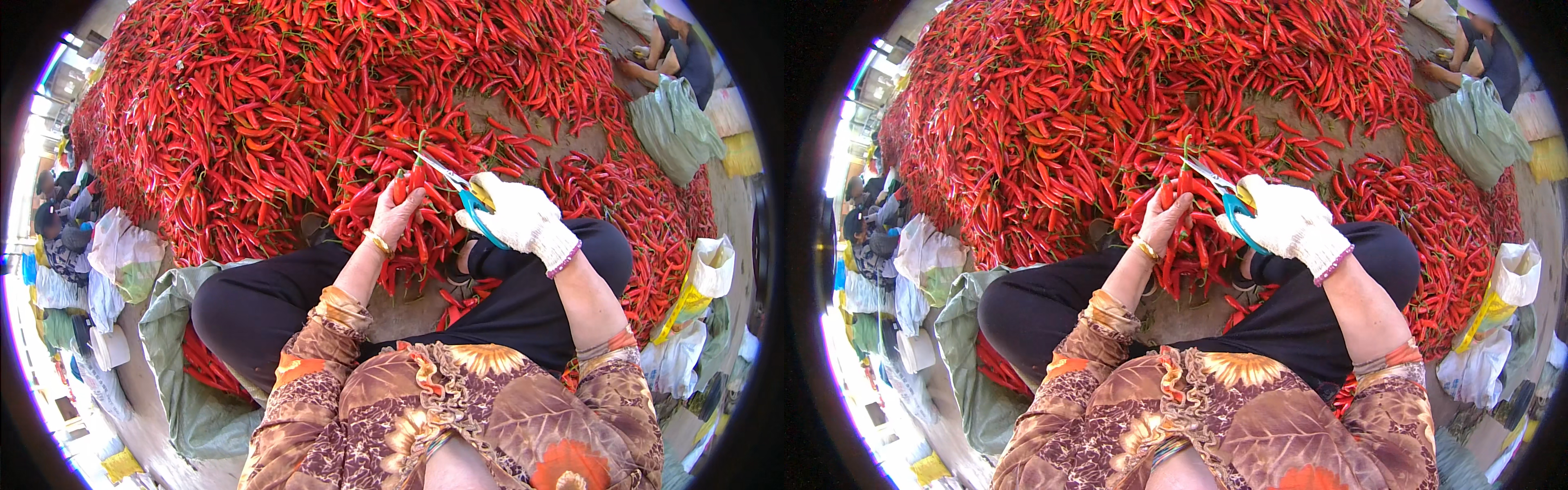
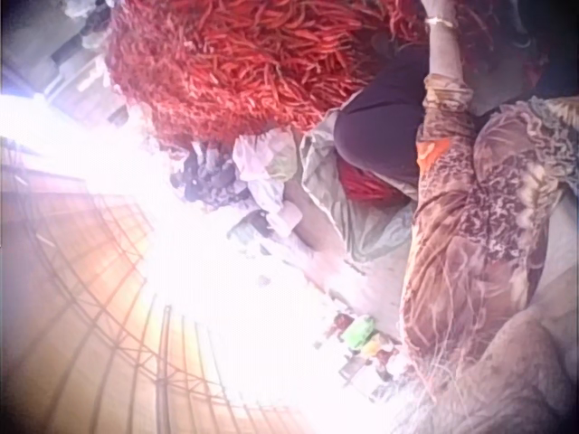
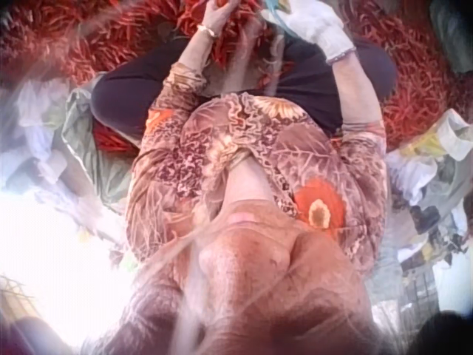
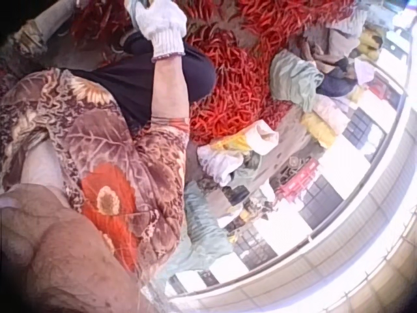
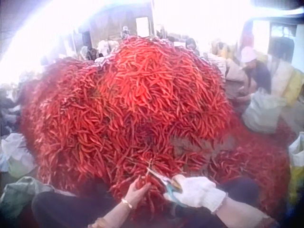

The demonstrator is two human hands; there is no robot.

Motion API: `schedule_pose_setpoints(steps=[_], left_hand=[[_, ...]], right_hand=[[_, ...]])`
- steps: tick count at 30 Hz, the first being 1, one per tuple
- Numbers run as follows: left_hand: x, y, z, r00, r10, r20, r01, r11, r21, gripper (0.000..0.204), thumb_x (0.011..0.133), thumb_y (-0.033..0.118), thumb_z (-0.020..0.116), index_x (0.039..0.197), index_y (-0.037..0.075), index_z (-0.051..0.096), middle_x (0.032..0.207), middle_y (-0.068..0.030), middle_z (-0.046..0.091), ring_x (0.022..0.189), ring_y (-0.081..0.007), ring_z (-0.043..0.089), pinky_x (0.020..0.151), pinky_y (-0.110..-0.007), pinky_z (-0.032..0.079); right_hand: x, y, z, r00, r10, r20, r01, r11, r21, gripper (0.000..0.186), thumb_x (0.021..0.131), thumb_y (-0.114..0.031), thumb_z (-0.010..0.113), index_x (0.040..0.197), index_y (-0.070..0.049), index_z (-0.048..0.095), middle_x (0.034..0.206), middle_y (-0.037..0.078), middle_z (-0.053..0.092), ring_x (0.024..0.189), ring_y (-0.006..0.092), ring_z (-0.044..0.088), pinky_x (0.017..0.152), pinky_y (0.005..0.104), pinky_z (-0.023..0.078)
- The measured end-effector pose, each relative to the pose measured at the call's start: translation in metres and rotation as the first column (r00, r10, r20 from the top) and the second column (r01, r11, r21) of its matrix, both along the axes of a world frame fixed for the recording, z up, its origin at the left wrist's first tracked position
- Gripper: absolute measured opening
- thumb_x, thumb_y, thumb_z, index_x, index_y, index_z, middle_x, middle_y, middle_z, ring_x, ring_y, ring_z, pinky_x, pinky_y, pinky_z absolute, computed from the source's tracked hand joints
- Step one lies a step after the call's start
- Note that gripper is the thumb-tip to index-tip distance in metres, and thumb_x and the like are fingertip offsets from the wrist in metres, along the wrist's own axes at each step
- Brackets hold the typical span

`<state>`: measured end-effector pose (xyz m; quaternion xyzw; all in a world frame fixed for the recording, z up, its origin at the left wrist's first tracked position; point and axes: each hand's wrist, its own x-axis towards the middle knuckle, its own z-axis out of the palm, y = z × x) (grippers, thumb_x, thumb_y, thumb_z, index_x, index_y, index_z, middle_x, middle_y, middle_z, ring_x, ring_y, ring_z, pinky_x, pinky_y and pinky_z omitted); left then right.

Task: The person sits on the ground and uses shears to trim the stems off red chili peppers. They gather peppers from a large pile, cut the stems, and place the trimmed peppers into a sack beside them.

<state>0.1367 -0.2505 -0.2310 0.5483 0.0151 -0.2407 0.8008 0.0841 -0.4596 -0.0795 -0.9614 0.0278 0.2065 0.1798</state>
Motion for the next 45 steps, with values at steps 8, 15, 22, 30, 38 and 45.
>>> schedule_pose_setpoints(steps=[8,15,22,30,38,45], left_hand=[[-0.014,-0.002,-0.038,0.981,-0.073,0.177,0.027,0.968,0.250,0.047,0.090,0.024,0.072,0.132,0.011,0.054,0.088,0.0009,0.062,0.066,-0.0096,0.057,0.060,-0.026,0.050],[0.030,0.042,-0.061,0.838,-0.221,0.498,-0.452,0.228,0.862,0.034,0.084,0.018,0.071,0.115,0.013,0.059,0.110,-0.0155,0.059,0.101,-0.0371,0.062,0.082,-0.048,0.053],[0.050,0.073,-0.065,0.944,-0.278,0.178,-0.176,0.034,0.984,0.035,0.082,0.021,0.074,0.114,0.014,0.065,0.108,-0.0127,0.068,0.099,-0.0334,0.067,0.084,-0.044,0.053],[0.024,0.056,-0.022,0.929,0.046,-0.368,-0.078,0.994,-0.072,0.014,0.087,0.013,0.075,0.098,0.009,0.067,0.078,-0.0010,0.067,0.066,-0.0137,0.064,0.058,-0.029,0.052],[-0.003,0.029,0.014,0.957,0.009,-0.290,-0.052,0.989,-0.141,0.025,0.089,0.009,0.071,0.113,0.008,0.065,0.090,-0.0013,0.069,0.074,-0.0143,0.066,0.066,-0.034,0.059],[-0.016,0.062,0.008,0.988,-0.072,-0.138,0.112,0.945,0.308,0.029,0.082,0.007,0.077,0.110,0.007,0.069,0.095,0.0002,0.070,0.086,-0.0108,0.065,0.077,-0.028,0.053]], right_hand=[[-0.004,0.002,-0.014,0.995,0.097,0.001,-0.097,0.995,-0.025,0.057,0.087,-0.061,0.060,0.110,-0.009,0.055,0.090,0.017,0.069,0.085,0.0364,0.067,0.074,0.0472,0.052],[-0.001,0.003,-0.025,0.985,0.082,0.154,-0.078,0.996,-0.036,0.043,0.090,-0.050,0.062,0.105,-0.010,0.055,0.078,0.016,0.067,0.074,0.0361,0.067,0.066,0.0485,0.051],[0.003,0.001,-0.022,0.978,0.009,0.208,-0.044,0.985,0.165,0.053,0.087,-0.057,0.063,0.111,-0.010,0.057,0.089,0.017,0.069,0.084,0.0358,0.068,0.073,0.0461,0.052],[0.001,0.000,-0.005,0.996,0.065,-0.067,-0.059,0.994,0.094,0.070,0.084,-0.069,0.058,0.118,-0.009,0.057,0.098,0.020,0.069,0.092,0.0367,0.067,0.080,0.0455,0.051],[-0.004,0.001,-0.008,0.995,0.081,-0.055,-0.078,0.996,0.052,0.071,0.083,-0.069,0.059,0.119,-0.008,0.057,0.101,0.019,0.070,0.093,0.0356,0.068,0.080,0.0454,0.052],[-0.008,-0.010,-0.003,0.994,0.101,0.033,-0.105,0.984,0.141,0.066,0.086,-0.064,0.060,0.121,-0.009,0.057,0.103,0.019,0.068,0.097,0.0377,0.066,0.084,0.0449,0.050]])
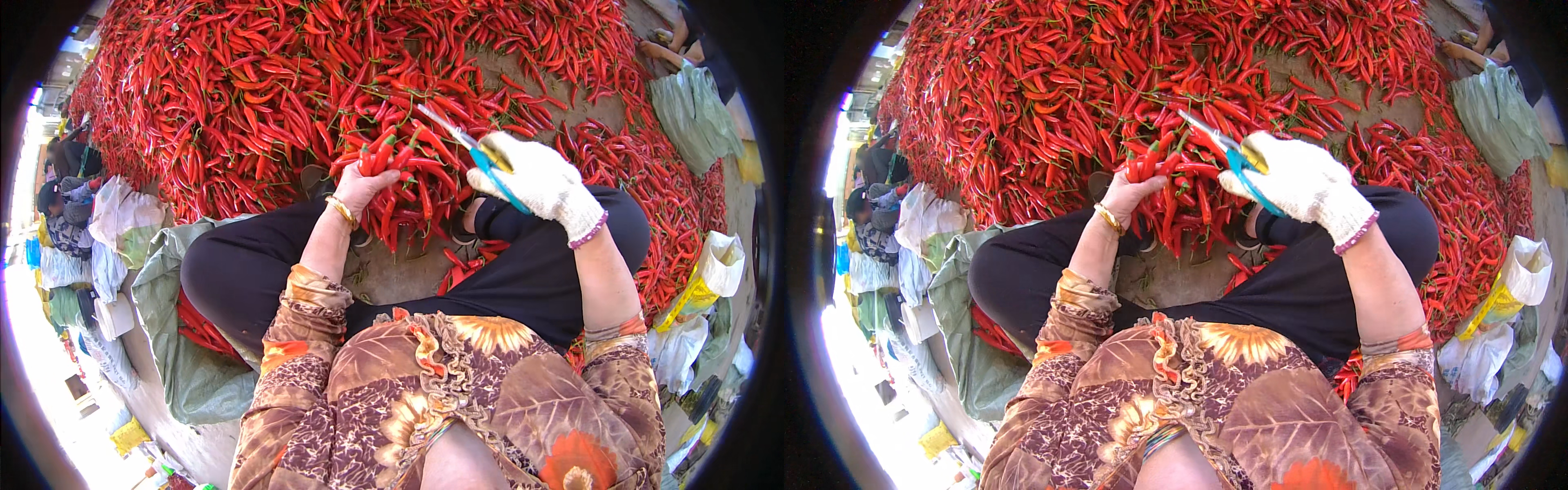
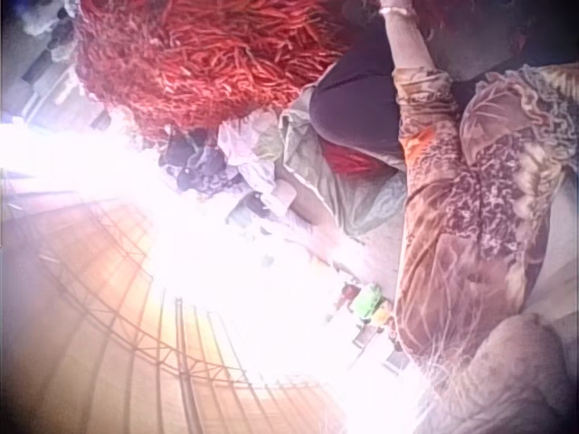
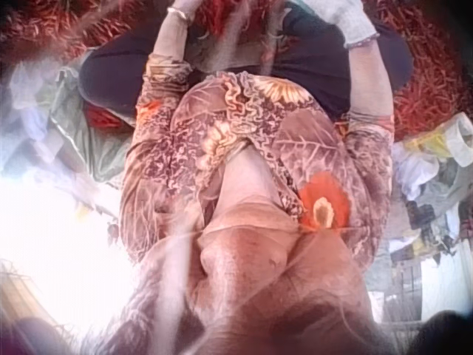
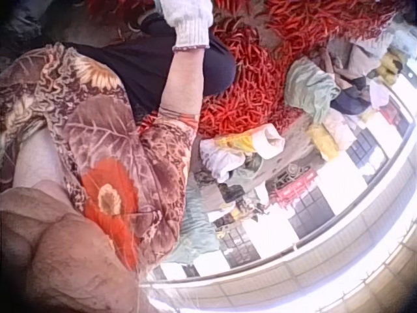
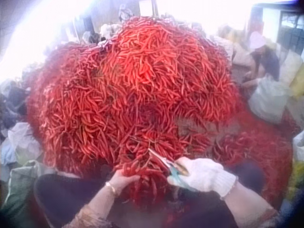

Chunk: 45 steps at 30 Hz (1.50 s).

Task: The person sits on the ground and uses shears to trim the stems off red chili peppers. They gather peppers from a large pile, cut the stems, and place the trimmed peppers into a sack beside them.

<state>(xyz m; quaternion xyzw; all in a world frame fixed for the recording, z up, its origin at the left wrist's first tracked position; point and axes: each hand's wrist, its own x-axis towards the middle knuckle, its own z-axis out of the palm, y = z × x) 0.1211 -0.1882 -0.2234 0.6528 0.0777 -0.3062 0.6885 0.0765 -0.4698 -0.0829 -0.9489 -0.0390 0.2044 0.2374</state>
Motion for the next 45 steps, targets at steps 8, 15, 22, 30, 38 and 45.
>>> schedule_pose_setpoints(steps=[8,15,22,30,38,45], left_hand=[[-0.035,-0.031,-0.028,0.469,-0.881,0.063,0.743,0.432,0.511,0.032,0.080,0.024,0.077,0.108,0.010,0.069,0.091,-0.0059,0.072,0.083,-0.0141,0.067,0.079,-0.033,0.054],[0.015,-0.063,-0.040,0.892,-0.286,0.351,-0.042,0.720,0.693,0.029,0.080,0.036,0.074,0.094,0.011,0.072,0.073,-0.0072,0.071,0.072,-0.0206,0.070,0.073,-0.036,0.054],[0.058,-0.072,-0.041,0.994,-0.102,0.049,0.078,0.932,0.354,0.019,0.077,0.020,0.074,0.090,0.007,0.072,0.068,-0.0025,0.068,0.058,-0.0114,0.063,0.055,-0.028,0.050],[0.071,-0.041,-0.081,0.916,-0.399,0.041,0.266,0.681,0.682,0.051,0.068,0.048,0.075,0.105,0.012,0.071,0.093,-0.0114,0.074,0.090,-0.0276,0.071,0.086,-0.038,0.054],[0.040,-0.062,-0.085,0.798,-0.602,0.015,0.268,0.377,0.886,0.044,0.077,0.052,0.067,0.095,0.012,0.073,0.076,-0.0062,0.072,0.072,-0.0219,0.071,0.072,-0.035,0.056],[0.007,-0.014,-0.045,0.984,-0.148,-0.102,0.167,0.964,0.206,0.025,0.076,0.012,0.060,0.098,0.002,0.068,0.080,-0.0099,0.072,0.051,-0.0109,0.056,0.049,-0.023,0.045]], right_hand=[[0.000,-0.010,0.005,0.983,-0.142,0.119,0.119,0.976,0.180,0.068,0.087,-0.063,0.060,0.121,-0.005,0.057,0.103,0.020,0.067,0.097,0.0368,0.065,0.084,0.0431,0.049],[0.003,-0.006,0.005,0.977,-0.109,0.183,0.074,0.979,0.187,0.066,0.087,-0.058,0.063,0.123,-0.003,0.057,0.107,0.019,0.067,0.100,0.0348,0.065,0.086,0.0400,0.050],[0.002,-0.003,0.012,0.991,-0.125,0.044,0.115,0.977,0.181,0.064,0.086,-0.050,0.069,0.127,-0.004,0.056,0.112,0.019,0.066,0.104,0.0333,0.065,0.090,0.0380,0.049],[0.000,-0.003,0.013,0.988,-0.082,0.132,0.054,0.978,0.204,0.057,0.087,-0.050,0.068,0.123,-0.007,0.057,0.102,0.017,0.067,0.094,0.0340,0.066,0.083,0.0389,0.050],[0.001,-0.004,0.007,0.986,-0.062,0.154,0.031,0.980,0.197,0.056,0.087,-0.049,0.068,0.122,-0.007,0.057,0.103,0.018,0.066,0.095,0.0334,0.066,0.083,0.0388,0.049],[-0.004,-0.005,0.007,0.986,-0.039,0.165,0.006,0.981,0.192,0.054,0.088,-0.048,0.067,0.122,-0.007,0.057,0.105,0.017,0.066,0.097,0.0347,0.064,0.086,0.0386,0.049]])
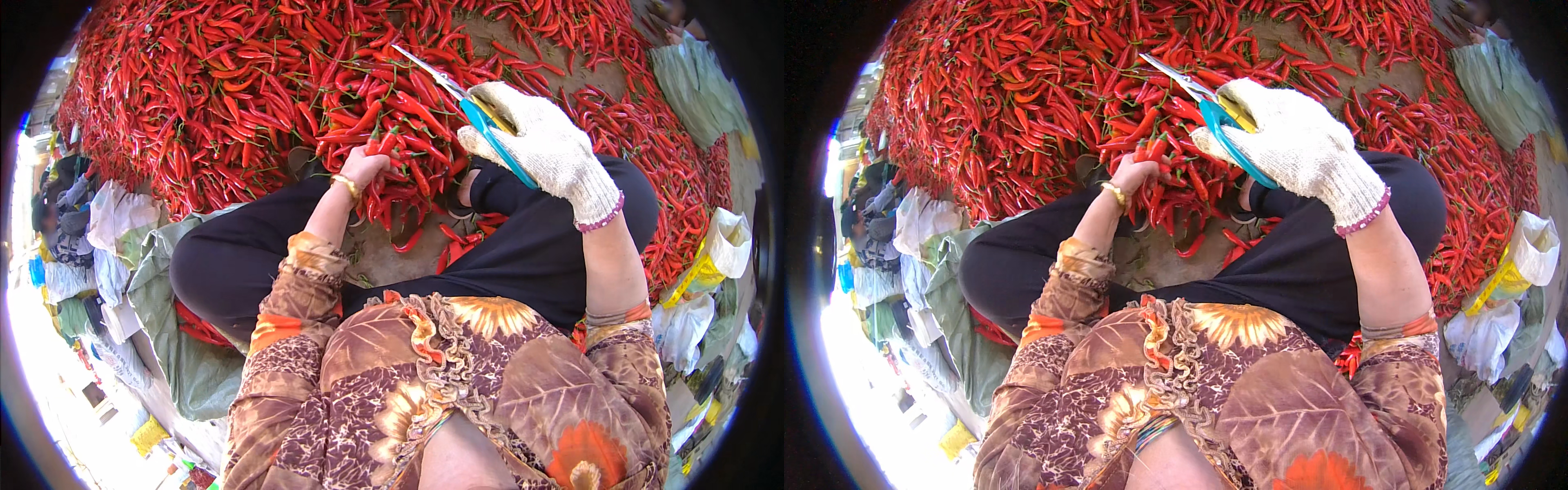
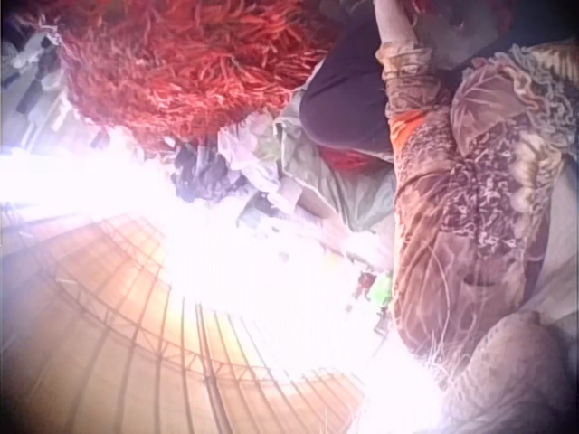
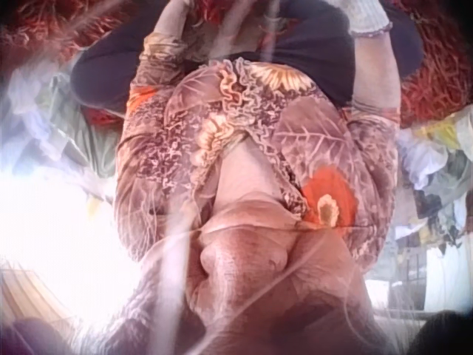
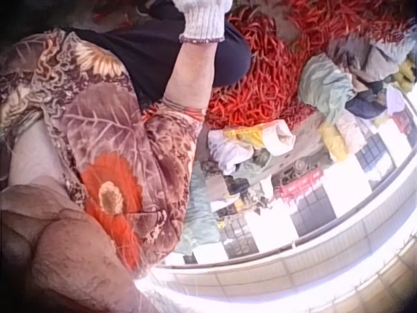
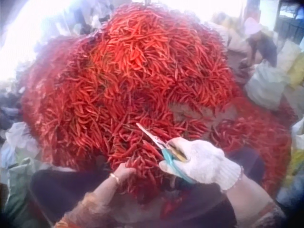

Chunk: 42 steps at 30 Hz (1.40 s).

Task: The person sits on the ground and uses shears to trim the stems off red chili peppers. They gather peppers from a large pile, cut the stems, and place the trimmed peppers into a sack beside them.

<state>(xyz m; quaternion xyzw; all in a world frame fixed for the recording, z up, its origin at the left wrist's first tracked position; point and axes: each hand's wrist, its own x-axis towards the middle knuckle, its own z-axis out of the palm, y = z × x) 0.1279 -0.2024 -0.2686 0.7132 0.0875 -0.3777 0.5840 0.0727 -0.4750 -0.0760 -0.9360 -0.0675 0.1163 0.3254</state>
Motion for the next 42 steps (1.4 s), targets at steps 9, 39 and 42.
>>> schedule_pose_setpoints(steps=[9,39,42], left_hand=[[-0.034,0.002,0.078,0.991,0.129,-0.024,-0.121,0.828,-0.547,0.026,0.090,0.017,0.067,0.112,0.008,0.056,0.094,-0.0108,0.070,0.062,-0.0117,0.059,0.052,-0.023,0.046],[-0.061,0.036,0.169,0.561,-0.047,0.827,-0.291,0.923,0.251,0.035,0.084,0.014,0.075,0.116,0.004,0.066,0.100,-0.0119,0.072,0.090,-0.0172,0.069,0.084,-0.032,0.053],[-0.079,0.094,0.229,0.055,-0.125,0.991,-0.647,0.751,0.131,0.035,0.081,0.013,0.078,0.112,0.001,0.068,0.101,-0.0151,0.072,0.091,-0.0201,0.070,0.083,-0.033,0.053]], right_hand=[[-0.005,0.000,0.008,0.997,-0.021,-0.075,0.022,1.000,0.021,0.056,0.087,-0.048,0.069,0.123,-0.006,0.057,0.102,0.017,0.067,0.094,0.0323,0.065,0.084,0.0371,0.049],[-0.020,0.022,-0.007,0.998,0.061,0.004,-0.060,0.998,-0.020,0.046,0.084,-0.039,0.071,0.114,-0.005,0.063,0.086,0.022,0.068,0.081,0.0389,0.068,0.071,0.0437,0.051],[-0.022,0.024,-0.004,0.992,-0.027,-0.120,0.034,0.998,0.057,0.044,0.083,-0.027,0.074,0.115,-0.001,0.061,0.083,0.022,0.067,0.078,0.0329,0.070,0.072,0.0386,0.052]])
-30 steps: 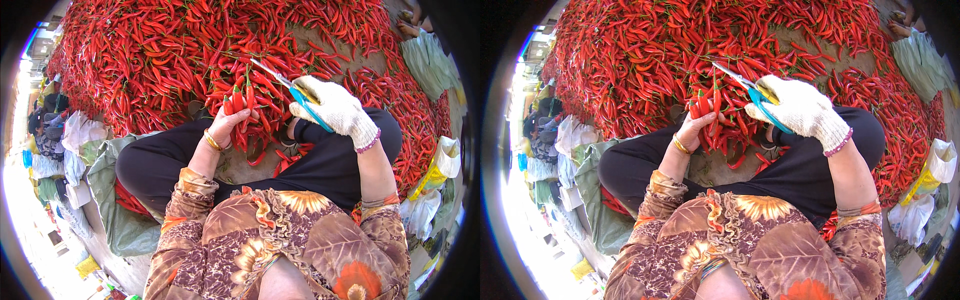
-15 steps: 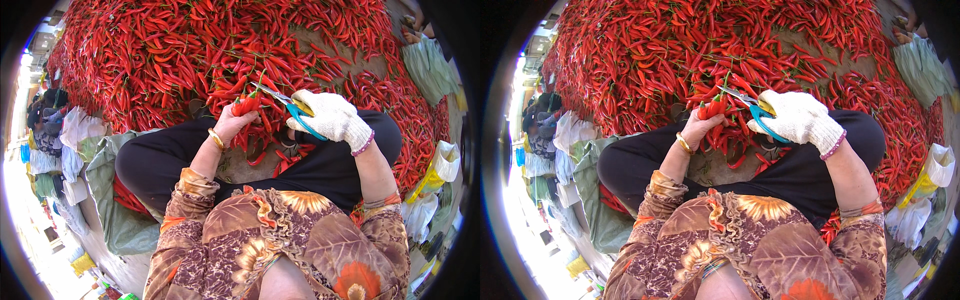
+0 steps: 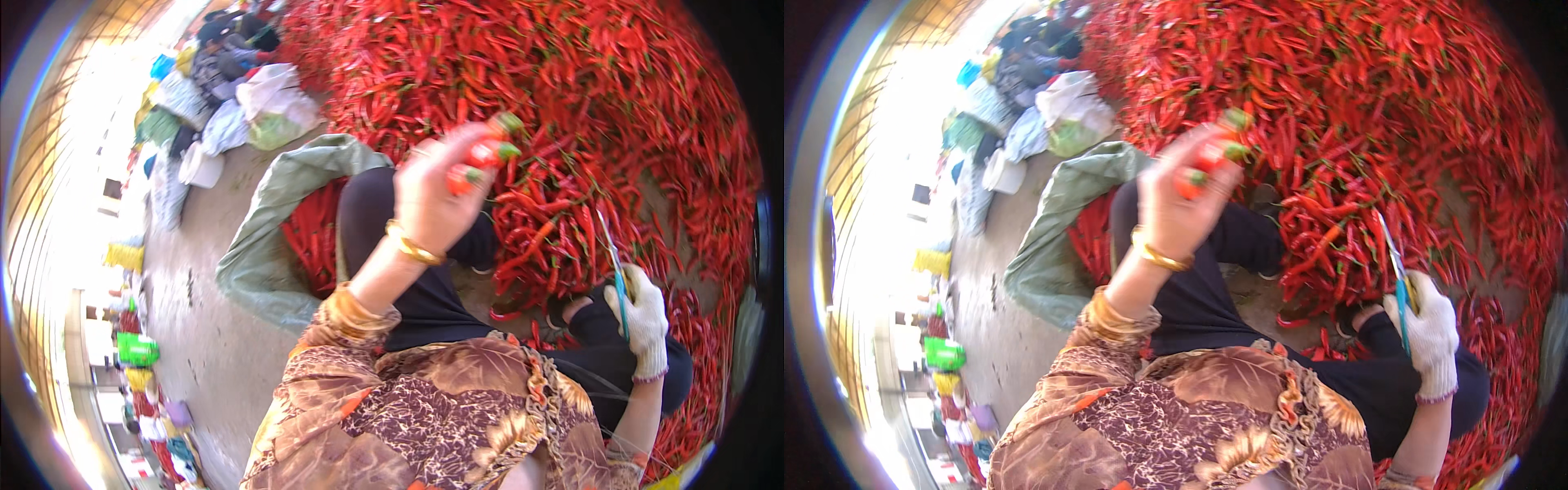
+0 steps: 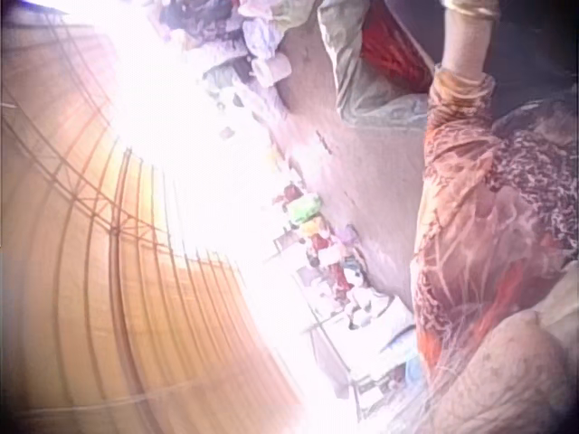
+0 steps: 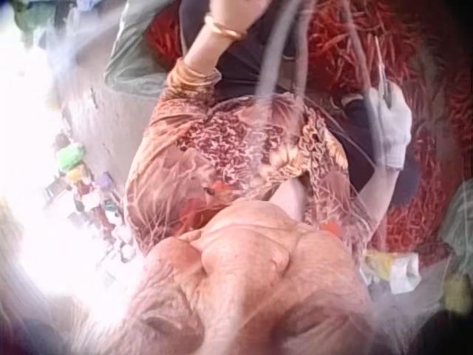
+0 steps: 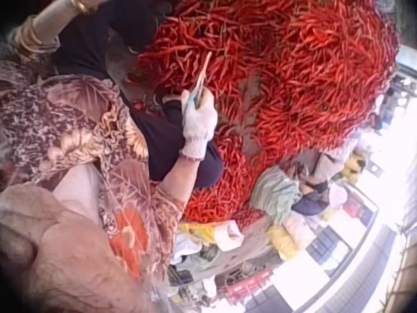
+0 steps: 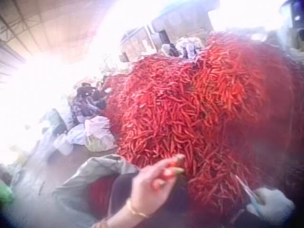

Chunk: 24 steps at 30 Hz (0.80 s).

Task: The person sits on the ground and uses shears to trim the stems off red chili peppers. They gather peppers from a large pile, cut the stems, and place the trimmed peppers into a sack beside them.

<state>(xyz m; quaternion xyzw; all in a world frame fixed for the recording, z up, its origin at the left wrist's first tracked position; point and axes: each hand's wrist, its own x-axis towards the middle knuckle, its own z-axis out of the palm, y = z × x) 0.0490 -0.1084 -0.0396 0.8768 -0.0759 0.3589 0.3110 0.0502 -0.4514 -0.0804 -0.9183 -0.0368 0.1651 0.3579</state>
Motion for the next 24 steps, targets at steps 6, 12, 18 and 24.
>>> schedule_pose_setpoints(steps=[6,12,18,24], left_hand=[[-0.049,0.149,0.092,0.751,0.639,0.169,-0.657,0.749,0.088,0.033,0.091,0.024,0.070,0.115,0.003,0.067,0.080,-0.0100,0.070,0.067,-0.0182,0.065,0.064,-0.034,0.052],[-0.116,0.205,0.054,0.750,0.611,-0.255,-0.501,0.776,0.384,0.039,0.087,0.021,0.067,0.123,0.005,0.064,0.081,-0.0090,0.072,0.074,-0.0202,0.068,0.072,-0.036,0.052],[-0.094,0.192,0.018,0.549,0.753,-0.363,-0.391,0.615,0.685,0.054,0.084,0.017,0.071,0.135,0.006,0.055,0.121,-0.0147,0.066,0.098,-0.0288,0.067,0.089,-0.039,0.052],[-0.009,0.044,-0.049,0.889,-0.112,-0.444,0.072,0.992,-0.105,0.018,0.089,0.009,0.067,0.106,0.006,0.072,0.083,-0.0014,0.067,0.073,-0.0061,0.059,0.068,-0.022,0.048]], right_hand=[[-0.003,-0.002,-0.006,0.999,0.036,-0.027,-0.035,0.998,0.056,0.046,0.082,-0.021,0.076,0.118,0.002,0.060,0.094,0.022,0.069,0.091,0.0321,0.070,0.081,0.0362,0.052],[-0.002,0.002,0.000,0.997,0.082,0.011,-0.082,0.995,-0.051,0.046,0.083,-0.028,0.074,0.119,-0.002,0.060,0.086,0.021,0.067,0.083,0.0367,0.069,0.074,0.0395,0.052],[0.001,-0.001,-0.004,0.984,0.134,0.114,-0.117,0.983,-0.140,0.050,0.084,-0.042,0.072,0.117,-0.007,0.062,0.091,0.021,0.069,0.085,0.0374,0.068,0.073,0.0426,0.053],[0.007,-0.007,0.001,0.989,-0.009,0.150,0.012,1.000,-0.019,0.052,0.084,-0.039,0.074,0.120,-0.003,0.060,0.102,0.020,0.069,0.092,0.0339,0.069,0.079,0.0391,0.053]])
